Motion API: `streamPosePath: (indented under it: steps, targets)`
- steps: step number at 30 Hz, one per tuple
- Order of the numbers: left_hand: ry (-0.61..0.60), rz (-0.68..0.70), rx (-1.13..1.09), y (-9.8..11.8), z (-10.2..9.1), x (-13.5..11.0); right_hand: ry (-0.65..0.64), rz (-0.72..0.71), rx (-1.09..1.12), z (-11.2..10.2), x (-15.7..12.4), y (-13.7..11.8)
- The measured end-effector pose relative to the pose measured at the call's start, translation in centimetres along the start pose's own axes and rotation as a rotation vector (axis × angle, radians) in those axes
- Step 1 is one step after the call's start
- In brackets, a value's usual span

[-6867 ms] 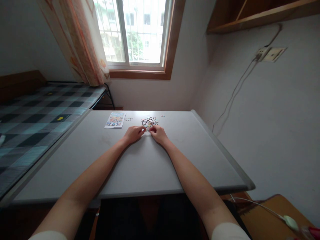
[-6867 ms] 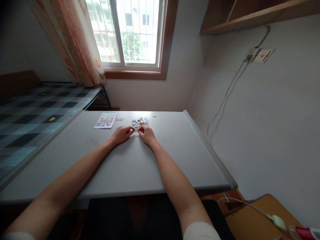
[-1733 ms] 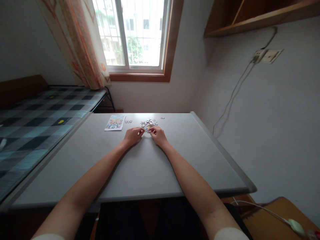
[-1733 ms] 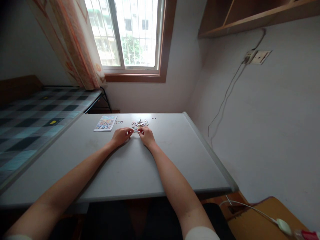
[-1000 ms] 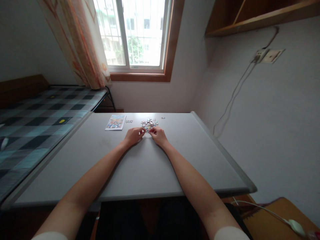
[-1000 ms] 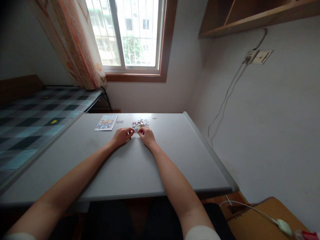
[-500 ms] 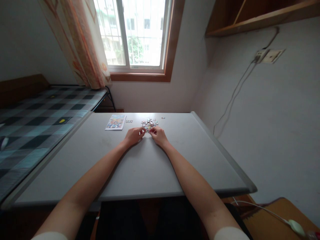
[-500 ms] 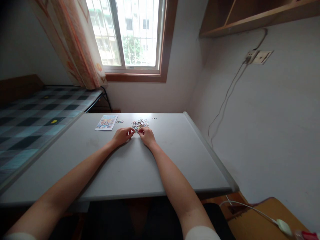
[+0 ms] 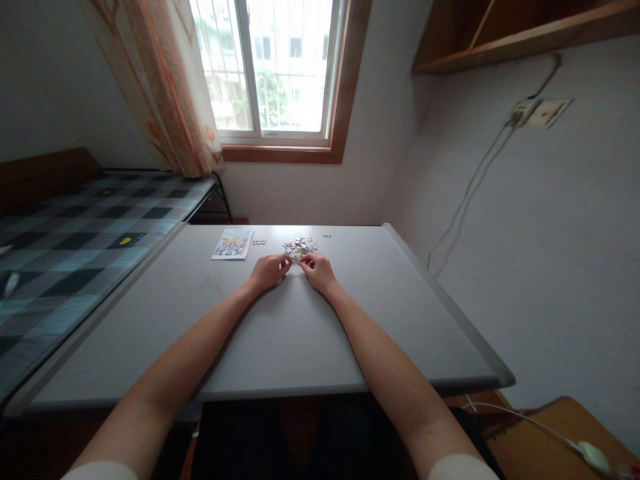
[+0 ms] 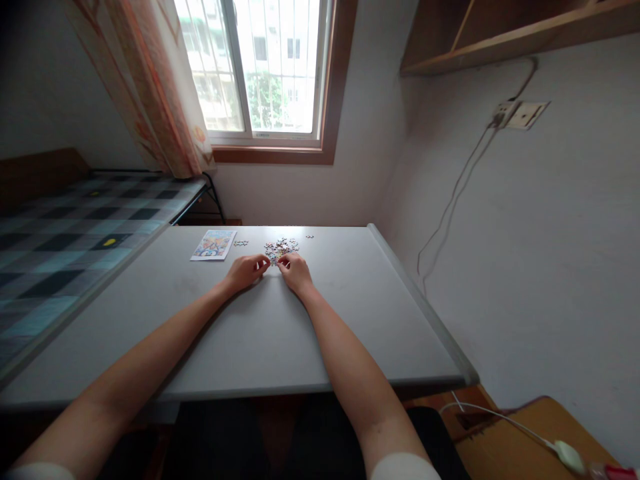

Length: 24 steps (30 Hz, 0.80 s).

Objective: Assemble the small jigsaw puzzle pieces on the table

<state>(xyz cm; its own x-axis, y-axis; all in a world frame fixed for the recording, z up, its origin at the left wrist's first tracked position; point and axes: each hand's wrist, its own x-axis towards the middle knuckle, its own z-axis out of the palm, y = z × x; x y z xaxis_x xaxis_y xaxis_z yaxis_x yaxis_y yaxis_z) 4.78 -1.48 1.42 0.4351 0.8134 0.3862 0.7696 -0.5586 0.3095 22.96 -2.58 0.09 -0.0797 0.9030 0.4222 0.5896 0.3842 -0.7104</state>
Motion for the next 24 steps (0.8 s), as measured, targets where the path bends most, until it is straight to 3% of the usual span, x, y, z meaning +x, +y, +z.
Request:
streamPosePath:
  steps: [24]
  targets:
    - [-0.011,-0.031,0.006,0.28,-0.32,0.01,-0.021,-0.008,-0.015,-0.21,-0.09,-0.25]
